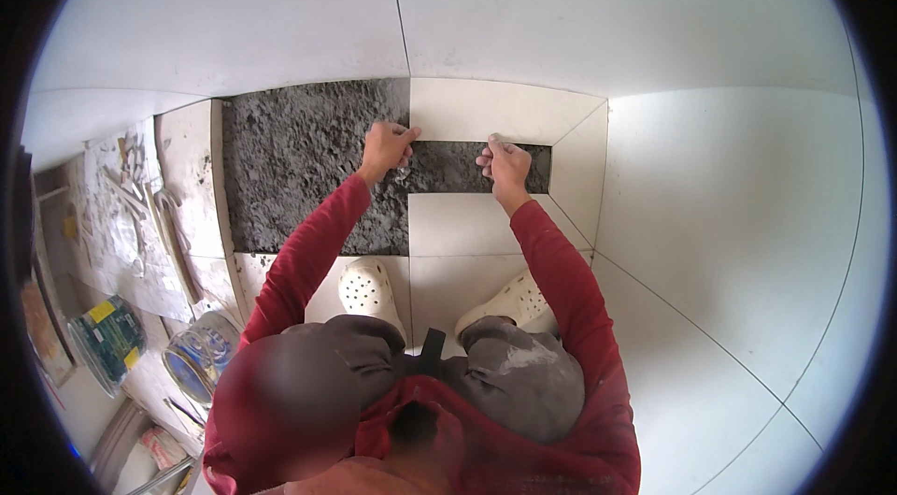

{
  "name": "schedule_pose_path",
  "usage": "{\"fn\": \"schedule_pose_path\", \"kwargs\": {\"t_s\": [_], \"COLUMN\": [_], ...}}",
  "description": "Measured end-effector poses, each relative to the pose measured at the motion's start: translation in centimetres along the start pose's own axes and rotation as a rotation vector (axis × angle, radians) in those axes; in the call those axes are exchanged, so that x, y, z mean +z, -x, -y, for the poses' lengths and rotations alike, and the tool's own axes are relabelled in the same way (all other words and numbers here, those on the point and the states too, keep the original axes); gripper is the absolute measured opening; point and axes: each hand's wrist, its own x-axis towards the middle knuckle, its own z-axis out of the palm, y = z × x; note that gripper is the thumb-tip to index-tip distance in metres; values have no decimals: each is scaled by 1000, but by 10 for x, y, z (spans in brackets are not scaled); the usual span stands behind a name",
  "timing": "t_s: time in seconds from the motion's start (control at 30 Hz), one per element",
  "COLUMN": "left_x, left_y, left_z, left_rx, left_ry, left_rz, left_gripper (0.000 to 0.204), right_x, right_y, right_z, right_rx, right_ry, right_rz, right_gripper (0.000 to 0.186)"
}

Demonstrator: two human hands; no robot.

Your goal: The person installs white floor tiles into a corner area with fresh mortar. They place each tile by hand, press it into the mortar, and use a trowel to adjust and level the tiles. The person works tile by tile, gradually filling the corner space.

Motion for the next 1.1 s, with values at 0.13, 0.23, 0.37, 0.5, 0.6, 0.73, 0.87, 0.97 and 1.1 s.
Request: {"fn": "schedule_pose_path", "kwargs": {"t_s": [0.13,0.23,0.37,0.5,0.6,0.73,0.87,0.97,1.1], "left_x": [6,9,12,11,8,8,9,8,8], "left_y": [0,-3,-4,-4,-6,-5,-6,-7,-3], "left_z": [5,14,15,15,17,14,15,17,12], "left_rx": [-7,14,64,25,12,-3,11,36,14], "left_ry": [26,-7,-58,-33,-8,-18,-7,-25,-23], "left_rz": [-29,-83,-121,-102,-92,-77,-89,-94,-91], "left_gripper": [34,35,36,36,37,38,38,38,39], "right_x": [1,2,0,2,4,3,2,3,3], "right_y": [0,0,-2,-2,-1,-1,-2,-2,-3], "right_z": [0,0,-3,-3,-3,-4,-6,-7,-7], "right_rx": [-8,-16,-30,-41,-51,-46,-64,-66,-73], "right_ry": [13,25,43,41,35,26,23,22,19], "right_rz": [-10,-7,-14,-27,-24,-29,-21,-15,-19], "right_gripper": [25,25,25,25,25,24,23,23,23]}}
